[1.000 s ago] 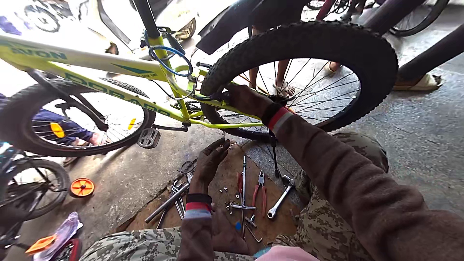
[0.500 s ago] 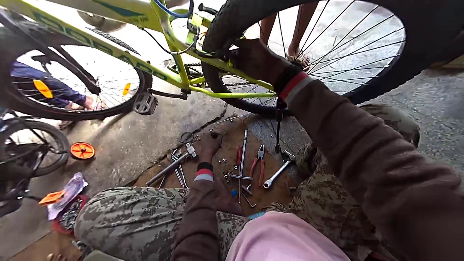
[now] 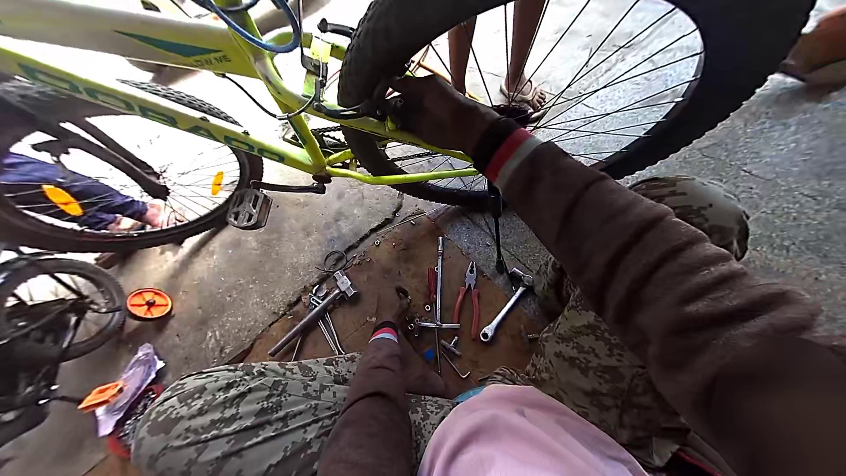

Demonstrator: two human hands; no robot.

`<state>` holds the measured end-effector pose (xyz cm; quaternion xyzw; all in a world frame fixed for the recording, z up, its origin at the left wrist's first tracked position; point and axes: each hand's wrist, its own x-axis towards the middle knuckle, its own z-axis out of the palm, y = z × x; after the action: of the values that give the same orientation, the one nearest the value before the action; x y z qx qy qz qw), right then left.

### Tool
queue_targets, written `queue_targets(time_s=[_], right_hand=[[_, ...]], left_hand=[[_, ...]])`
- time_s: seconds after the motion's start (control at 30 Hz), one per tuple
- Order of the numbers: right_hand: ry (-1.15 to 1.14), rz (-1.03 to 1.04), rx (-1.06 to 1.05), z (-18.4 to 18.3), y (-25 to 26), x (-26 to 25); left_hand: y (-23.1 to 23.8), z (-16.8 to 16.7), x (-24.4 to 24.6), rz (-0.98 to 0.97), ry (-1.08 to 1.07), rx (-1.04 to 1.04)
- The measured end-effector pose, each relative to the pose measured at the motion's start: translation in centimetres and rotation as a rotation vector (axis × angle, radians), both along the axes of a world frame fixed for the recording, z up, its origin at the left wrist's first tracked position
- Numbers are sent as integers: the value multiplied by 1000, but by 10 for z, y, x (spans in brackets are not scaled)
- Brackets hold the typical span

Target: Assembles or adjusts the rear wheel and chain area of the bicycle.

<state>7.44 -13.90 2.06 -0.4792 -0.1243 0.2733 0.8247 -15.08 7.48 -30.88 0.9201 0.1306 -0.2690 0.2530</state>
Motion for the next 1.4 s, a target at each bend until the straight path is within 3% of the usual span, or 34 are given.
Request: queue_targets(time_s=[0.37, 0.6, 0.77, 1.13, 1.4], right_hand=[[-35, 1, -5, -3, -1, 1], [-11, 12, -9, -1, -2, -2], [-18, 16, -3, -2, -2, 0], [-22, -14, -12, -2, -1, -2], [-27, 5, -4, -1, -1, 0]], left_hand=[[2, 1, -5, 105, -28, 0], [-8, 3, -3, 49, -33, 50], [-1, 5, 0, 177, 22, -8], [11, 15, 7, 159, 152, -16], [12, 7, 4, 118, 103, 103]])
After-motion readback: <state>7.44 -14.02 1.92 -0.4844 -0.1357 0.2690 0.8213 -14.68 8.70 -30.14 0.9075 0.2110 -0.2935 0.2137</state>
